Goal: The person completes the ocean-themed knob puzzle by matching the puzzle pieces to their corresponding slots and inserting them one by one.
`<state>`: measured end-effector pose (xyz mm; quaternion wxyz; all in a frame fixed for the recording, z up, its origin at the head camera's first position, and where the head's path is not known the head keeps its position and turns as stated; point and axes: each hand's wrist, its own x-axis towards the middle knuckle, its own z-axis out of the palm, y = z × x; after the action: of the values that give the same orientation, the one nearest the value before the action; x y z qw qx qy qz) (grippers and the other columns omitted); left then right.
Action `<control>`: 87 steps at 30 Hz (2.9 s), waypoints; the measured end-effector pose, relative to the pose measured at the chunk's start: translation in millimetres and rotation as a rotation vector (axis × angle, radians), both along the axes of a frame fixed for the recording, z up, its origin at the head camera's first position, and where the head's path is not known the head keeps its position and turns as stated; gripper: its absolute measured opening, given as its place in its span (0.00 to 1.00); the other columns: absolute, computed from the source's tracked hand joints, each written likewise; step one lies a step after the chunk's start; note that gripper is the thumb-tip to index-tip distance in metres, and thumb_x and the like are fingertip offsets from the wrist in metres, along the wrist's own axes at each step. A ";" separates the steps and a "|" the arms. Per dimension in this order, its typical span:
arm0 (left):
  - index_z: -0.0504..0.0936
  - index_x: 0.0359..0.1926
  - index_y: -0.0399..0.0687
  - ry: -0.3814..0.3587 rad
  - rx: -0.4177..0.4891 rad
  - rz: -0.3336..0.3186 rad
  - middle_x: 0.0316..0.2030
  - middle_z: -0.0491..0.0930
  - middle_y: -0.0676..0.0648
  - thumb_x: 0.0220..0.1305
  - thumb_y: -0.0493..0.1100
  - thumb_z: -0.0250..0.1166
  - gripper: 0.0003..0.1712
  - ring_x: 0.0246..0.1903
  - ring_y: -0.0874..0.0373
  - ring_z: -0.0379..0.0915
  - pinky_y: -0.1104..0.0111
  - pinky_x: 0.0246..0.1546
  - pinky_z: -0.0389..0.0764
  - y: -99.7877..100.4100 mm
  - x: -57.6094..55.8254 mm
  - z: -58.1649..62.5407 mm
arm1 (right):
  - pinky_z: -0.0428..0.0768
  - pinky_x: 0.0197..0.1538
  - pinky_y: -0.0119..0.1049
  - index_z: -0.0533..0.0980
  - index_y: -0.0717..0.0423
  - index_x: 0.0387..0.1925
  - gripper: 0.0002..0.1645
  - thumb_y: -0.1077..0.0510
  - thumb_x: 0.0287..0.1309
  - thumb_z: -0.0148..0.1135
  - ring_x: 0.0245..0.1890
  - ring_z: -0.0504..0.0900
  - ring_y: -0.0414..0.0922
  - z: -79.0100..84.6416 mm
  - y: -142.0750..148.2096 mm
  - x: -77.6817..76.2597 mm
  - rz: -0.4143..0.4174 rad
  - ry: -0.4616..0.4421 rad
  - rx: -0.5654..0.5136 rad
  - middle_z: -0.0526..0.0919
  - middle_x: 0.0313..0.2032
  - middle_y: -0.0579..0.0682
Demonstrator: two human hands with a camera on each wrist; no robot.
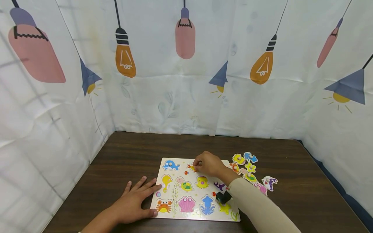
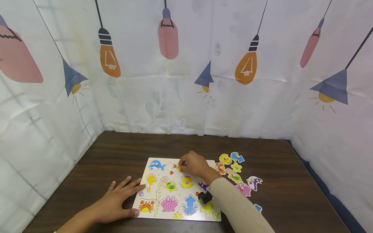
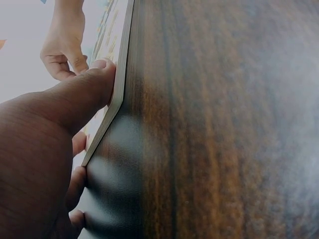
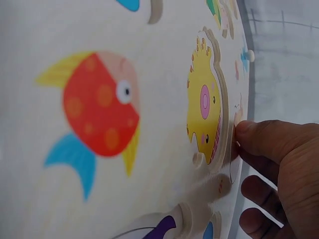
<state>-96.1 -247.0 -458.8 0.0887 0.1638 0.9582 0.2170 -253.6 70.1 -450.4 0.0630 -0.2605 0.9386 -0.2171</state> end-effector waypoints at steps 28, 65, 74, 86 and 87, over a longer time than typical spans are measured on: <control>0.68 0.75 0.75 -0.004 0.007 -0.017 0.77 0.60 0.53 0.53 0.77 0.67 0.49 0.77 0.36 0.43 0.26 0.65 0.35 -0.3 -0.3 3.1 | 0.80 0.40 0.36 0.88 0.38 0.37 0.03 0.50 0.60 0.75 0.38 0.75 0.39 4.0 47.9 2.5 -0.062 -0.001 0.042 0.78 0.38 0.39; 0.68 0.75 0.73 -0.001 0.010 -0.022 0.76 0.61 0.52 0.53 0.76 0.68 0.49 0.77 0.36 0.43 0.27 0.66 0.36 0.3 -1.3 5.7 | 0.79 0.34 0.36 0.87 0.44 0.35 0.02 0.54 0.60 0.75 0.32 0.74 0.38 9.5 151.7 17.6 -0.100 0.035 0.028 0.82 0.33 0.35; 0.68 0.75 0.73 0.009 0.000 -0.026 0.76 0.62 0.52 0.53 0.77 0.68 0.49 0.77 0.36 0.44 0.26 0.65 0.37 -0.2 -1.5 5.9 | 0.83 0.50 0.53 0.87 0.43 0.35 0.02 0.54 0.60 0.74 0.45 0.80 0.48 17.4 175.0 30.6 -0.137 0.068 0.077 0.83 0.39 0.42; 0.68 0.75 0.73 0.006 0.001 -0.021 0.76 0.62 0.52 0.53 0.76 0.68 0.49 0.77 0.36 0.44 0.26 0.65 0.36 -0.2 -1.8 6.1 | 0.83 0.48 0.52 0.87 0.43 0.35 0.03 0.54 0.59 0.75 0.45 0.80 0.48 15.7 207.1 44.6 -0.120 0.088 0.096 0.82 0.37 0.39; 0.68 0.75 0.73 0.006 0.001 -0.021 0.76 0.62 0.52 0.53 0.76 0.68 0.49 0.77 0.36 0.44 0.27 0.66 0.36 -0.2 -1.8 6.0 | 0.83 0.48 0.51 0.87 0.43 0.36 0.03 0.54 0.59 0.75 0.45 0.80 0.47 16.2 209.1 46.4 -0.117 0.094 0.099 0.82 0.37 0.38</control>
<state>-97.9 -247.3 -452.9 0.0879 0.1744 0.9567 0.2160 -207.2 279.2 -434.2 0.0189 -0.2116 0.9637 -0.1615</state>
